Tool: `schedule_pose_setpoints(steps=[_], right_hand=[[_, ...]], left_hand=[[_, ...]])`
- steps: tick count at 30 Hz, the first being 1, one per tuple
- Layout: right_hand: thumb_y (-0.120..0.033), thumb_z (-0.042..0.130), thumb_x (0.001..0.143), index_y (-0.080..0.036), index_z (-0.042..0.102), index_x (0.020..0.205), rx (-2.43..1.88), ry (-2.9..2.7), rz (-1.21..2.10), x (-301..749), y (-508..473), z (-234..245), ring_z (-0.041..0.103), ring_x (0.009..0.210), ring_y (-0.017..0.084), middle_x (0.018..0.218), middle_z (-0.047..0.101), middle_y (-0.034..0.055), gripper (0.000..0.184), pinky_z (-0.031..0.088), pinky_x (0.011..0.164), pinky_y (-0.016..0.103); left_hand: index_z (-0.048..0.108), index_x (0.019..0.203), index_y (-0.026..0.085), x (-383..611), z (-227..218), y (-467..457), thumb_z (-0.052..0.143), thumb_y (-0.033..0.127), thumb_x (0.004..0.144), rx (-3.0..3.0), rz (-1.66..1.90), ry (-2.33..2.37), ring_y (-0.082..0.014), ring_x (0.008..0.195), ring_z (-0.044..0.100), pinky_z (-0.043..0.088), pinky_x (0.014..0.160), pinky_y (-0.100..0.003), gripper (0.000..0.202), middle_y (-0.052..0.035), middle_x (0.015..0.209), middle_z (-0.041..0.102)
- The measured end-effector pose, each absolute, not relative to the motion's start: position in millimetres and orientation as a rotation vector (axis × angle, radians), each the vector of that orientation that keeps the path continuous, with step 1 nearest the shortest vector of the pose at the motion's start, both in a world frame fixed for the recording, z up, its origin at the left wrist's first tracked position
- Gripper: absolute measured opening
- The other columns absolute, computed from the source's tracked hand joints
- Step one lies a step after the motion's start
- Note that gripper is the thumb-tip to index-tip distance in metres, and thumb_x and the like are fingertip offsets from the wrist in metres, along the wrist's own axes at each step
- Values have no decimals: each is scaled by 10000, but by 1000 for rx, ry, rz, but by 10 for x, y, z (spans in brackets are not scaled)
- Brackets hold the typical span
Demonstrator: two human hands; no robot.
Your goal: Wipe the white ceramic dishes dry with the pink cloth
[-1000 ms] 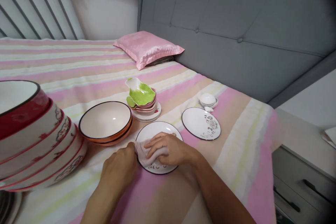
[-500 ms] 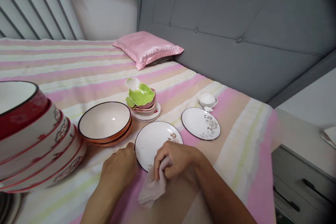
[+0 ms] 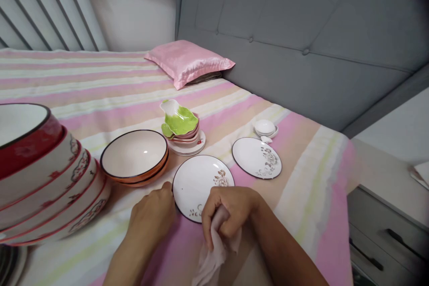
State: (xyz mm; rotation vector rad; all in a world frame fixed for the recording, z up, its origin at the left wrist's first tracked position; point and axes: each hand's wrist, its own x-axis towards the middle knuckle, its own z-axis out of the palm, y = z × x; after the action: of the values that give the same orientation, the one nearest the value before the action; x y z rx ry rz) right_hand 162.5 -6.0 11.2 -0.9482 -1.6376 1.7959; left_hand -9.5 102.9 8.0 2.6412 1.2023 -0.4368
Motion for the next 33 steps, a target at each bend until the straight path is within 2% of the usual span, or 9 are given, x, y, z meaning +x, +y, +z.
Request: schedule_pose_setpoints(steps=[3,6,8,12,15,19,24,29,33], right_hand=[[-152,581,643,-97,665,789,-885,-1432,1644,1631,-81,55,636,809,172,816,672,66,177,485,736,250],[-258,648,630,-139,641,766,-954,-1033,1312,1621,-38,-57,610,622,146,715,656,38,181,481,570,243],[-258,634,629,-163,628,764,-1094,-806,1010,1619,24,-125,562,541,119,662,633,5,165,441,497,215],[-194,519,684,-180,659,818,-1519,-752,416,1638,130,-210,594,721,160,783,666,24,194,475,649,252],[-161,490,693,-202,686,903,-1840,-973,169,1636,149,-250,582,892,202,912,687,43,290,468,825,324],[-128,499,701,-191,644,1123,-2024,-1407,122,1577,136,-283,439,1198,244,1252,592,53,451,367,1011,385],[-113,408,776,-204,470,1333,-2117,-1685,218,1506,116,-265,230,1369,278,1472,354,44,568,285,1053,473],[-144,396,805,-205,452,1345,-2208,-1673,207,1480,115,-251,246,1368,273,1483,333,40,547,290,1047,463],[-147,408,794,-215,514,1292,-2307,-1590,152,1463,124,-242,332,1323,273,1445,400,37,513,351,989,456]], left_hand=[[526,991,143,-93,79,1036,265,143,847,2629,-459,1200,-344,893,636,448,684,-423,298,-182,943,662],[533,978,141,-97,77,1040,293,158,837,2631,-461,1183,-343,891,633,448,682,-421,278,-187,938,657],[536,961,144,-101,76,1038,293,166,835,2638,-435,1170,-346,880,631,447,673,-424,275,-186,925,656],[535,957,153,-107,75,1030,253,158,842,2629,-400,1181,-351,856,631,441,651,-430,304,-175,903,660],[544,961,153,-107,73,1028,255,163,842,2629,-407,1195,-347,851,632,441,652,-426,313,-175,904,660],[540,969,153,-105,68,1030,248,169,852,2630,-416,1200,-342,865,632,444,663,-423,315,-176,920,659],[539,959,146,-98,65,1030,217,172,865,2639,-411,1183,-360,857,633,444,655,-441,337,-182,901,659],[547,979,149,-104,62,1032,236,172,854,2641,-400,1183,-358,859,633,445,658,-443,336,-187,917,660],[536,981,148,-111,58,1033,234,174,856,2650,-400,1181,-353,858,632,446,658,-438,328,-183,914,659]])
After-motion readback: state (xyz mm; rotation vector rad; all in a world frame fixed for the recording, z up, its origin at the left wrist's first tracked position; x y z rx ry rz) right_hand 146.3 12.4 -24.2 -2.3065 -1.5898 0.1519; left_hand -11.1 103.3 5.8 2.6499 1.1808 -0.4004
